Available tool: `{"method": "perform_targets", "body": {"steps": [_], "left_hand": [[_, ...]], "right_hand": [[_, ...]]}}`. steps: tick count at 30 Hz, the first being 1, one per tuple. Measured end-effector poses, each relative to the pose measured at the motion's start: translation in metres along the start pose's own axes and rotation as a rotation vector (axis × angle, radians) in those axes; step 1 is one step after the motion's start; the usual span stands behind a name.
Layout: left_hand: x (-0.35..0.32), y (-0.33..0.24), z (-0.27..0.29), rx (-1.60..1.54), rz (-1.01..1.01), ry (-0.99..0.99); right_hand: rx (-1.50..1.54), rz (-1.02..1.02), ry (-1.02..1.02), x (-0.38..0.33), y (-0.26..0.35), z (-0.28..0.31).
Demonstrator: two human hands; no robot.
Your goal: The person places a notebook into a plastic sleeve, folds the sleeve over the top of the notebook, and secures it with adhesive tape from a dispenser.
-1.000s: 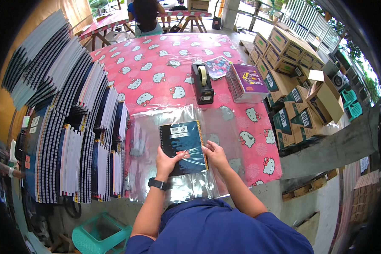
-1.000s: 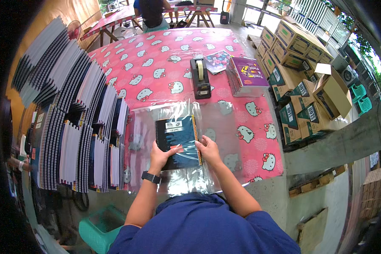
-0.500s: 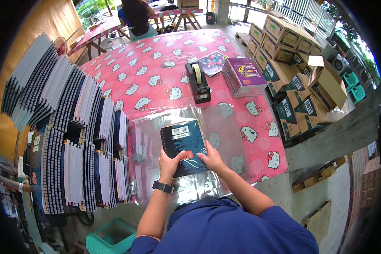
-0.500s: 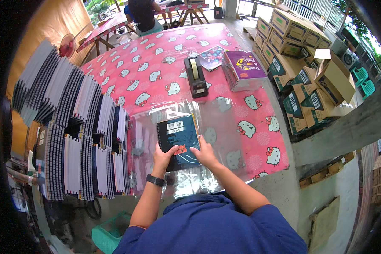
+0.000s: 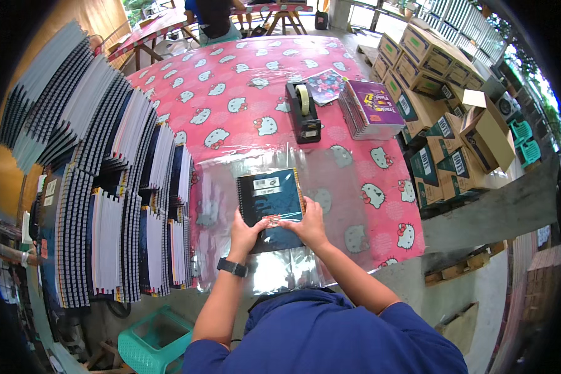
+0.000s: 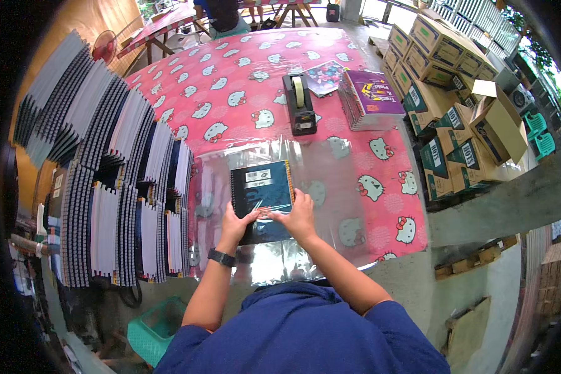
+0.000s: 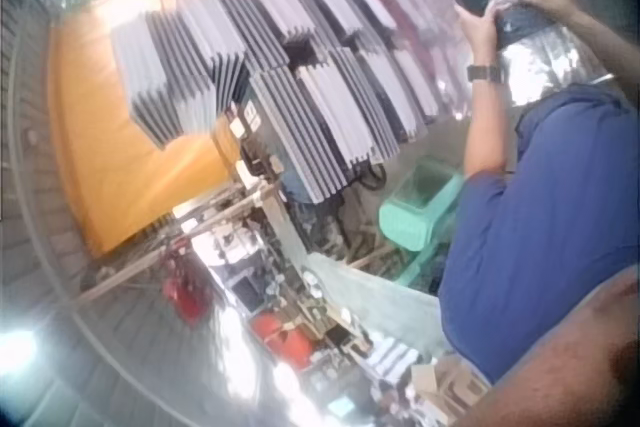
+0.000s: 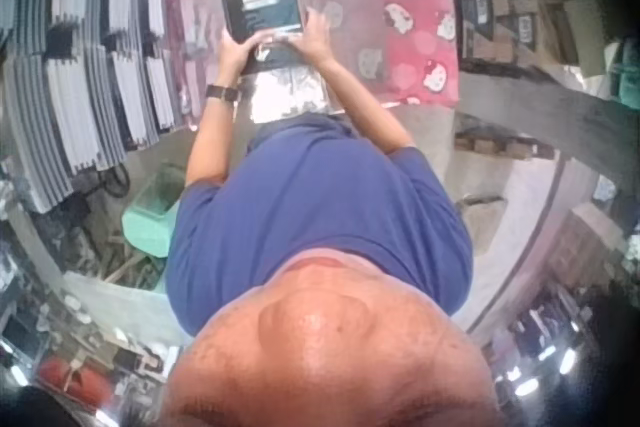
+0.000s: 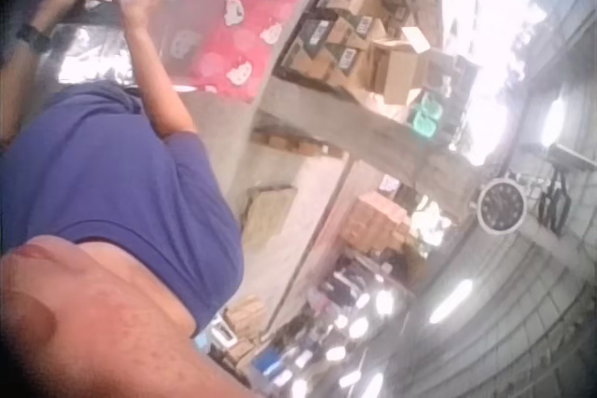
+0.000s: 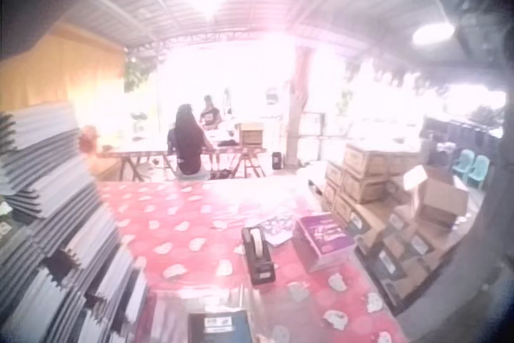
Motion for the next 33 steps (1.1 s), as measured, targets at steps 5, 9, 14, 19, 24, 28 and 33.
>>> {"method": "perform_targets", "body": {"steps": [5,9,14,19,24,28,33], "left_hand": [[-0.001,-0.02,-0.013,-0.102,0.104,0.061],[-0.004,-0.017,-0.017,-0.536,0.185,0.188],[-0.008,-0.006,-0.024,-0.634,0.188,0.183],[-0.012,-0.012,-0.022,-0.286,0.119,0.112],[-0.012,-0.009,-0.024,-0.047,-0.02,-0.025],[-0.01,0.009,-0.025,-0.037,-0.023,-0.042],[-0.009,0.015,-0.017,-0.028,0.067,-0.042]], "right_hand": [[0.201,-0.244,0.22,0.007,-0.039,-0.01],[0.26,-0.32,0.35,0.014,-0.035,0.003],[0.435,-0.294,0.314,0.014,-0.042,-0.005],[0.219,-0.089,0.277,0.008,-0.02,0.012],[0.113,-0.121,0.26,0.005,-0.011,0.016],[-0.341,0.194,0.278,-0.002,0.023,0.011],[-0.495,0.369,0.288,-0.006,0.025,-0.002]]}}
Point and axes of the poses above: each hand's wrist, its own x-axis towards the middle knuckle, its own z-axis out of the back of the hand, y = z × x, the point moved 3 cm from there along x, towards the middle knuckle, and after that the axes turned 3 degrees about -x, right-handed, at the moved point
